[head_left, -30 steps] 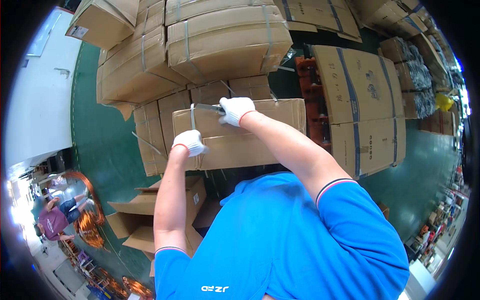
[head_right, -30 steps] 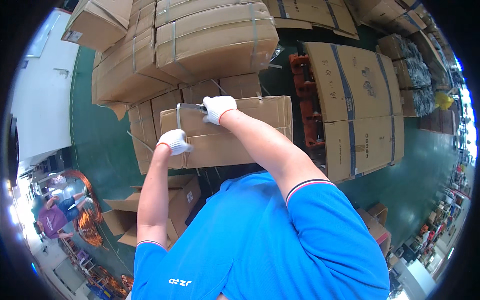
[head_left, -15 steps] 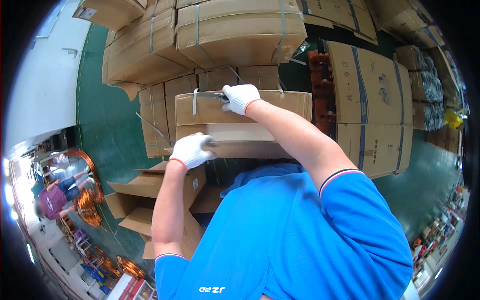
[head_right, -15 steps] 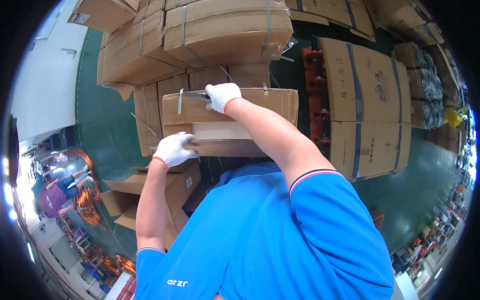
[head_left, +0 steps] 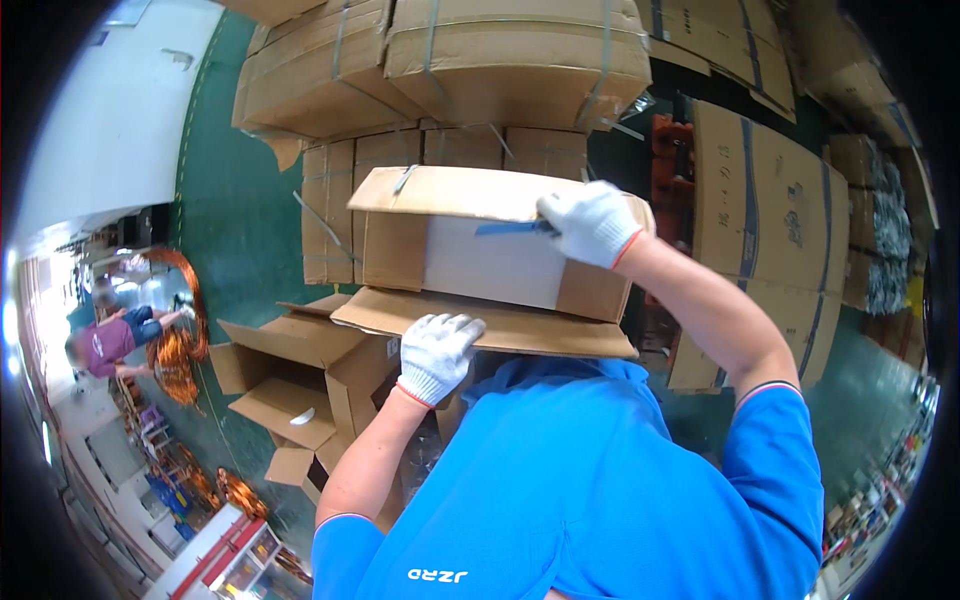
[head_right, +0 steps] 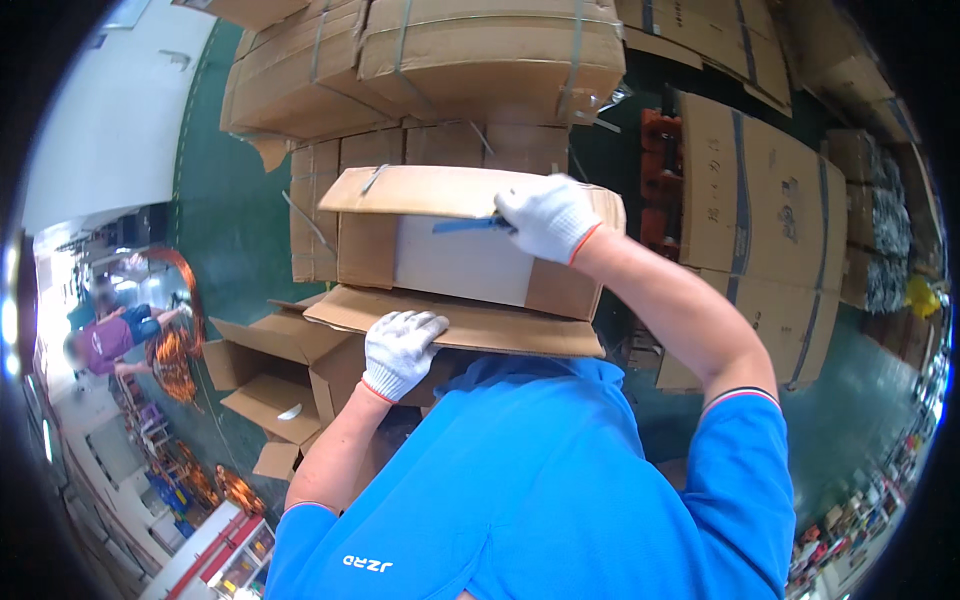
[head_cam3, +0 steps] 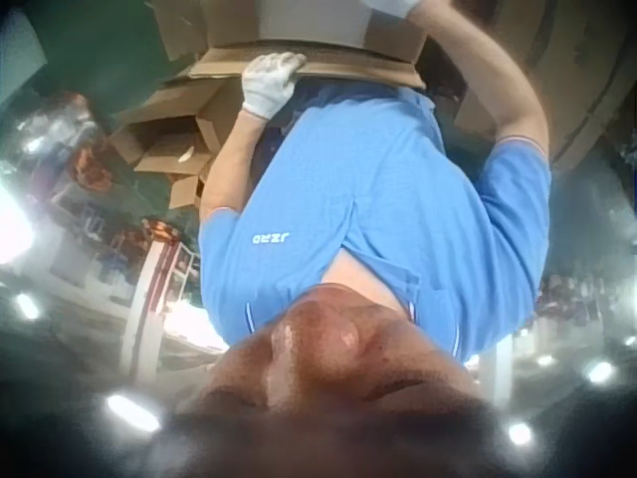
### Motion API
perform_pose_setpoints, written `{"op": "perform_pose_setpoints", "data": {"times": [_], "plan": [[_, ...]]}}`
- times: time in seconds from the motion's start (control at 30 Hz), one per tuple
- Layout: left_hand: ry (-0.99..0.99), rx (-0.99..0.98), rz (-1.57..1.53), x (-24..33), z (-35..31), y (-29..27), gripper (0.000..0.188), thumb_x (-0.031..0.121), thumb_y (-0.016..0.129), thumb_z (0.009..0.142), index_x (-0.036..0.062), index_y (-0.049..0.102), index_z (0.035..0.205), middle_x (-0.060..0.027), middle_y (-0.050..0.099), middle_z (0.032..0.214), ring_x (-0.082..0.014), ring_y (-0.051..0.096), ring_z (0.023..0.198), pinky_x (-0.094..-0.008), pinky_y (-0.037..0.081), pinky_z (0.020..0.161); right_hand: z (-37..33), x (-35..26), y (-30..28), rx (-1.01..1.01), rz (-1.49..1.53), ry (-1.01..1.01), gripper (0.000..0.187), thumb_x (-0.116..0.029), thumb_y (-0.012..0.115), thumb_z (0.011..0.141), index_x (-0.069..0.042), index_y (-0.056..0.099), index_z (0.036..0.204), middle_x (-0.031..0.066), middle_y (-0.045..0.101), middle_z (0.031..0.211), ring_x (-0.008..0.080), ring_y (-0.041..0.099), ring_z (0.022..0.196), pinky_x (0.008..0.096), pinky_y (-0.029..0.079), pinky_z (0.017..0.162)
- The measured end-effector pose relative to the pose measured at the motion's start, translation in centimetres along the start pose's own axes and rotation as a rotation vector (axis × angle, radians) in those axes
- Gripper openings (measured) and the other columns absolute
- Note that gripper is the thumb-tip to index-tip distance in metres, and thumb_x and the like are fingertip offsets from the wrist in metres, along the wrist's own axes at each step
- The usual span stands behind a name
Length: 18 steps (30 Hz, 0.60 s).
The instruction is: Unboxing industrial equipment from a cardboard box using a utility knife.
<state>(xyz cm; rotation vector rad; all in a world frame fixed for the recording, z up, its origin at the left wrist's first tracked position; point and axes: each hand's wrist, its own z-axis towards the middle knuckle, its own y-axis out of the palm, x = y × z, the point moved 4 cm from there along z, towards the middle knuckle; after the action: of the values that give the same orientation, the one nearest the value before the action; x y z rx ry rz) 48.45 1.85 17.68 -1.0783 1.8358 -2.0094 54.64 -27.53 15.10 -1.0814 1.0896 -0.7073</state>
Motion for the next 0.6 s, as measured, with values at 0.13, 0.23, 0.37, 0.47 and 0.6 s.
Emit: {"op": "perform_pose_setpoints", "data": {"times": [0.13,0.23,0.37,0.47,0.6], "plan": [[0.003,0.115,0.071,-0.2,-1.6,2.0,0.033,0.013,0.073,0.071,0.0126,0.078,0.104,-0.0074,0.076,0.107,-0.0286,0.073,0.099,-0.0421,0.056,0.092,5.2,5.5,-4.3,-0.092,-0.007,0.118,0.021,-0.028,0.072,0.086,-0.011,0.068,0.097,0.0165,0.073,0.083,0.0382,0.072,0.081,0.0494,0.056,0.07],[-0.041,-0.012,0.146,-1.4,-7.5,8.8,0.046,0.026,0.074,0.084,0.0194,0.073,0.13,-0.0166,0.06,0.146,-0.0409,0.055,0.136,-0.0579,0.04,0.119,8.0,9.1,-4.6,-0.055,0.055,0.166,0.029,-0.034,0.074,0.089,-0.01,0.065,0.102,0.0182,0.073,0.091,0.0418,0.07,0.091,0.0507,0.055,0.078],[-0.191,-0.02,-0.065,0.2,-8.9,13.1,0.063,0.056,0.076,0.087,0.0302,0.065,0.144,-0.0213,0.026,0.171,-0.0453,0.016,0.161,-0.0689,0.011,0.127,10.3,15.0,-0.3,-0.155,0.089,0.299,0.031,-0.039,0.076,0.089,-0.013,0.066,0.103,0.0172,0.074,0.098,0.0416,0.07,0.095,0.0499,0.055,0.081],[-0.198,0.259,0.048,0.6,-6.5,13.8,0.053,0.049,0.084,0.079,0.0224,0.067,0.122,-0.0157,0.049,0.14,-0.0414,0.044,0.137,-0.0642,0.035,0.114,9.0,19.2,6.7,-0.133,0.169,0.265,0.032,-0.038,0.077,0.089,-0.011,0.067,0.105,0.0186,0.074,0.101,0.0425,0.069,0.098,0.0493,0.055,0.084],[-0.296,0.281,0.185,-0.5,-3.3,15.0,0.044,0.04,0.09,0.071,0.0161,0.059,0.092,-0.0105,0.048,0.109,-0.0338,0.054,0.105,-0.0512,0.046,0.087,6.6,17.2,14.1,-0.454,0.294,0.416,0.04,-0.04,0.075,0.089,-0.009,0.067,0.112,0.0216,0.073,0.111,0.043,0.068,0.105,0.0474,0.053,0.092]]}}
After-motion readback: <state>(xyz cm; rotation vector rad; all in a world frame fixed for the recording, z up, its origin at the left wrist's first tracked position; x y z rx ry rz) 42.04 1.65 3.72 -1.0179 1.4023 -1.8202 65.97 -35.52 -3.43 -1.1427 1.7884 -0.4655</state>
